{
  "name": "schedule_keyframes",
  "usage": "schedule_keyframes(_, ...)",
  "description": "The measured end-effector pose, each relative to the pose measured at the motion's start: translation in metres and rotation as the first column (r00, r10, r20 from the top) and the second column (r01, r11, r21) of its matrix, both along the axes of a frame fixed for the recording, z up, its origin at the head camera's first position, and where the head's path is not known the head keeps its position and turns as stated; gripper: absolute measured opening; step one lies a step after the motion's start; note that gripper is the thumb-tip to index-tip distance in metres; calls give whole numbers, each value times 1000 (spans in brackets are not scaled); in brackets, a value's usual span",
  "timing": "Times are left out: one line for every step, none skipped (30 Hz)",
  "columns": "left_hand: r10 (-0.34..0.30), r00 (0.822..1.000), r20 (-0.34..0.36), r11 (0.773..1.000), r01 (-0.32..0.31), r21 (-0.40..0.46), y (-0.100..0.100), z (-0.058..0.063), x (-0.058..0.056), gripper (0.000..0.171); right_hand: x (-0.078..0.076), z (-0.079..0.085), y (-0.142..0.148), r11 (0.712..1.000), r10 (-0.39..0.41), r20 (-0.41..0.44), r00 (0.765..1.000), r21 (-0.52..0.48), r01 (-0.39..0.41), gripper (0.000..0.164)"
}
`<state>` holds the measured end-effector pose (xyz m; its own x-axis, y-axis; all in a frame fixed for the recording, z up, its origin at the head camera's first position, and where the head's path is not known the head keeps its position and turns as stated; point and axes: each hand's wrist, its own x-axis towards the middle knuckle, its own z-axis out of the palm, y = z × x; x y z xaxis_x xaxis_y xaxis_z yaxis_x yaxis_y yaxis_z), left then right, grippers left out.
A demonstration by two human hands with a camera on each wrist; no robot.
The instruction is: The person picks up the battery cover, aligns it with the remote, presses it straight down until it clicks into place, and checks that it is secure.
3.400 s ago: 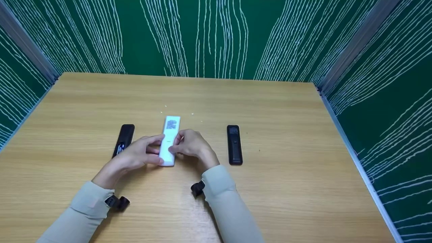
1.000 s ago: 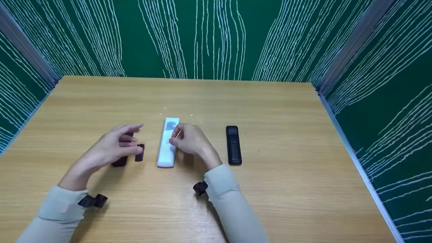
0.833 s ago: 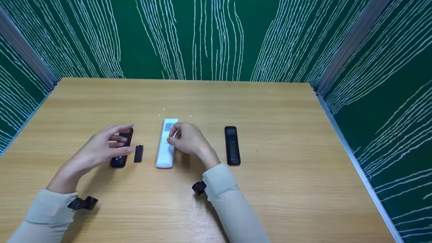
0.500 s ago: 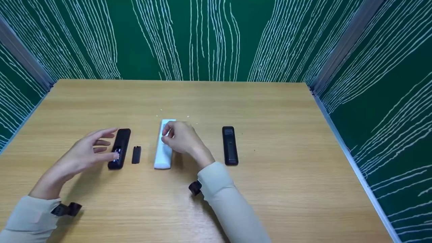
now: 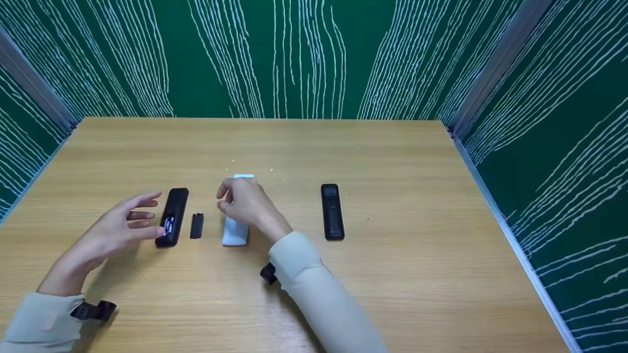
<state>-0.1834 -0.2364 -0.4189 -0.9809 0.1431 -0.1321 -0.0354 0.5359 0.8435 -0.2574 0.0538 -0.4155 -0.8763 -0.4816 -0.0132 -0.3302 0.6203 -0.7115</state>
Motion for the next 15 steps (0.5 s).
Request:
schedule_keyframes(5,1000,1,1000,-5,11,0,-1,0,90,0,0,-2,1000,5,-1,1000,2,-5,10)
schedule_keyframes(10,1000,6,1000,-10,22,1,-2,-1,90,1,0,-4,1000,9,-2,1000,4,-9,11)
schedule_keyframes(15,1000,12,999,-15,32,1,-2,-1,90,1,-1,-6,1000,14,-5,1000,5,-14,13)
schedule_keyframes(18,1000,18,999,-19,39,1,-3,-1,90,1,-1,-7,1000,20,-9,1000,4,-20,14)
schedule_keyframes(18,1000,21,999,-19,47,1,-4,-2,91,1,-1,-9,1000,25,-10,1000,5,-25,15)
schedule_keyframes(19,999,26,998,-21,53,1,-5,-2,91,2,-2,-11,1000,30,-11,999,5,-30,17)
schedule_keyframes(20,999,32,998,-22,61,1,-5,-2,91,2,-2,-13,999,34,-12,999,5,-34,18)
schedule_keyframes(24,999,40,997,-27,70,1,-6,-2,91,2,-2,-15,999,38,-13,999,4,-38,19)
schedule_keyframes(25,999,44,996,-28,80,0,-6,-2,91,2,-3,-17,999,43,-18,999,3,-43,19)
schedule_keyframes(27,998,48,995,-31,90,0,-6,-2,91,2,-3,-19,999,49,-22,999,0,-49,19)
schedule_keyframes(28,998,53,994,-34,100,-1,-6,-2,92,2,-4,-21,998,55,-28,998,0,-55,19)
schedule_keyframes(34,998,60,993,-41,109,-1,-5,-2,91,2,-5,-23,998,62,-36,997,1,-62,18)
schedule_keyframes(37,997,66,992,-45,119,-2,-4,-2,92,1,-5,-25,998,70,-42,997,1,-70,18)
schedule_keyframes(40,997,70,991,-48,126,-2,-4,-2,92,1,-6,-26,997,78,-48,996,1,-78,18)
schedule_keyframes(38,997,71,990,-47,133,-3,-4,-2,92,0,-7,-28,996,85,-52,995,-1,-85,17)
